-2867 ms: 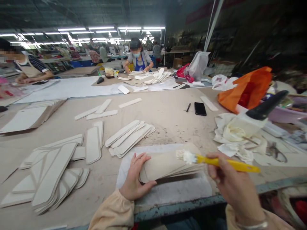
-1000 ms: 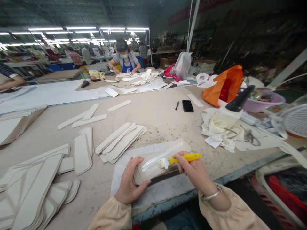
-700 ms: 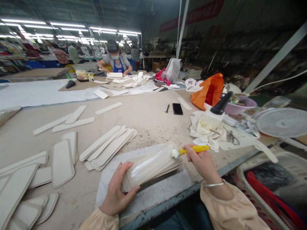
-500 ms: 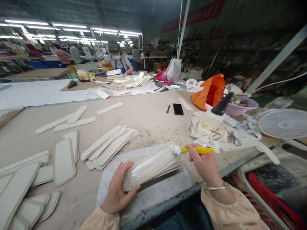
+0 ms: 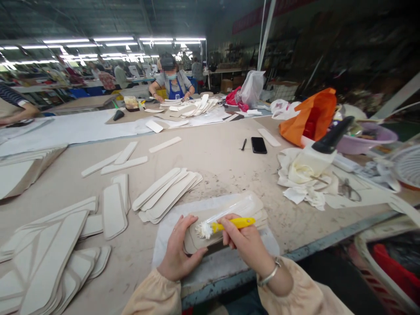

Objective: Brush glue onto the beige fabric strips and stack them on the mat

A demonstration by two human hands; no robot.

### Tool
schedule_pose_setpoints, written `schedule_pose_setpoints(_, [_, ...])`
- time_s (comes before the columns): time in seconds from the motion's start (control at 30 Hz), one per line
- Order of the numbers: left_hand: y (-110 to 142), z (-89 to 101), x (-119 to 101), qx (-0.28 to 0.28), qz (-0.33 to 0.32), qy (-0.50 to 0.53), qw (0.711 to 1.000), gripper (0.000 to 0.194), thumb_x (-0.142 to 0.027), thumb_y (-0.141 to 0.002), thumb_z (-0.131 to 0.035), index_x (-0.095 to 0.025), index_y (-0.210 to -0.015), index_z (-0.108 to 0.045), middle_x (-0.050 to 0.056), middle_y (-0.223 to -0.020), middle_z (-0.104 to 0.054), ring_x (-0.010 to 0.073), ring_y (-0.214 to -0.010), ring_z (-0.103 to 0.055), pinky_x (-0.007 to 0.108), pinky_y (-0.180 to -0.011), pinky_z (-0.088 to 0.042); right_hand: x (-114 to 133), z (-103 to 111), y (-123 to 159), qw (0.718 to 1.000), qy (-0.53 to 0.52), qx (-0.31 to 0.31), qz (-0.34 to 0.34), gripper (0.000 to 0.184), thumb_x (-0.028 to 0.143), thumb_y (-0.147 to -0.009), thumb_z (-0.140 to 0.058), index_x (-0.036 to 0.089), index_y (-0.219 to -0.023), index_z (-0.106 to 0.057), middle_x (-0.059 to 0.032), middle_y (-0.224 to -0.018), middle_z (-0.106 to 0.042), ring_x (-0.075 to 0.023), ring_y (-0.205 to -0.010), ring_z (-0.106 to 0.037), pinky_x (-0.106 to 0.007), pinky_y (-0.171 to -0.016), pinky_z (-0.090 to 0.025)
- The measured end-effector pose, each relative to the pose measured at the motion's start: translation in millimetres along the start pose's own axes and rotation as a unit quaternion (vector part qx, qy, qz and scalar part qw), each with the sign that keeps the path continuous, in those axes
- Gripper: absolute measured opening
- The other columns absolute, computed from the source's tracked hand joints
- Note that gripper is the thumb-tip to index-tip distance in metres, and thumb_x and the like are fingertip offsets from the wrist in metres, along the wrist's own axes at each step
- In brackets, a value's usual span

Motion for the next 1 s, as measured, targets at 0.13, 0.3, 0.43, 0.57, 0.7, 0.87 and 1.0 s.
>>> schedule_pose_setpoints(0.13, [-1,0.6,-1,-0.003,-0.004,0.007,1.000,0.070,-0.032,-0.074,-0.070,-0.017,-0.135,-0.038,0.015,-0.124,-0.060,0.0315,-0.122,-0.054,0.057,-0.109,-0.038,2,49,-6,0.995,0.055,-0.083,0.010,0.038,0.053,-0.090,-0.051,0.019,-0.077,-0.061,0.0039,-0.049,-0.053,-0.0111,-0.043,-0.046,-0.024,-0.047,-0.038])
schedule_pose_setpoints(0.3, [-1,0.4,0,-0.007,-0.008,0.005,1.000,0.070,-0.030,-0.075,-0.070,-0.017,-0.136,-0.038,0.015,-0.124,-0.060,0.0320,-0.124,-0.052,0.056,-0.110,-0.038,19,121,-8,0.974,0.117,-0.190,0.040,0.041,0.055,-0.087,-0.053,0.019,-0.072,-0.061,0.0030,-0.049,-0.050,-0.0124,-0.045,-0.044,-0.026,-0.048,-0.036])
schedule_pose_setpoints(0.43, [0,-0.7,2,-0.008,-0.014,0.001,1.000,0.071,-0.030,-0.074,-0.070,-0.017,-0.136,-0.039,0.015,-0.123,-0.060,0.0326,-0.123,-0.053,0.056,-0.110,-0.038,18,110,-3,0.984,0.033,-0.172,0.041,0.039,0.055,-0.088,-0.053,0.018,-0.084,-0.062,0.0042,-0.051,-0.050,-0.0104,-0.043,-0.042,-0.023,-0.043,-0.033])
schedule_pose_setpoints(0.57, [1,-2.0,3,-0.003,-0.018,-0.011,1.000,0.069,-0.032,-0.075,-0.069,-0.017,-0.136,-0.039,0.015,-0.124,-0.060,0.0335,-0.123,-0.053,0.056,-0.108,-0.039,3,42,-1,0.998,-0.032,-0.055,-0.001,0.038,0.055,-0.089,-0.051,0.018,-0.089,-0.060,0.0036,-0.053,-0.055,-0.0093,-0.043,-0.045,-0.021,-0.043,-0.035])
schedule_pose_setpoints(0.7, [3,-2.2,6,-0.006,-0.015,-0.015,1.000,0.070,-0.032,-0.076,-0.069,-0.018,-0.137,-0.038,0.015,-0.125,-0.059,0.0329,-0.120,-0.055,0.056,-0.108,-0.040,-2,30,-6,0.999,0.011,-0.042,0.005,0.036,0.052,-0.091,-0.050,0.018,-0.084,-0.061,0.0036,-0.051,-0.055,-0.0102,-0.043,-0.047,-0.022,-0.046,-0.038])
schedule_pose_setpoints(0.87, [6,-4.9,12,-0.002,-0.003,-0.014,1.000,0.071,-0.032,-0.076,-0.070,-0.018,-0.138,-0.038,0.015,-0.126,-0.057,0.0331,-0.122,-0.053,0.056,-0.107,-0.041,8,111,-19,0.976,0.117,-0.180,0.038,0.045,0.055,-0.088,-0.048,0.020,-0.062,-0.059,0.0018,-0.048,-0.054,-0.0132,-0.045,-0.050,-0.026,-0.051,-0.042])
schedule_pose_setpoints(1.0, [9,-6.8,18,0.000,0.006,-0.011,1.000,0.072,-0.034,-0.075,-0.071,-0.019,-0.138,-0.038,0.015,-0.128,-0.057,0.0337,-0.125,-0.051,0.056,-0.108,-0.039,23,155,-17,0.943,0.190,-0.263,0.075,0.050,0.059,-0.086,-0.047,0.020,-0.055,-0.057,-0.0008,-0.053,-0.058,-0.0155,-0.051,-0.055,-0.028,-0.058,-0.044])
Point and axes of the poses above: each hand's wrist, its own y-axis away from the middle knuckle, its own z-axis out of the back of the hand, x = y × z, the point moved 9 cm from there along -y, towards the middle knuckle
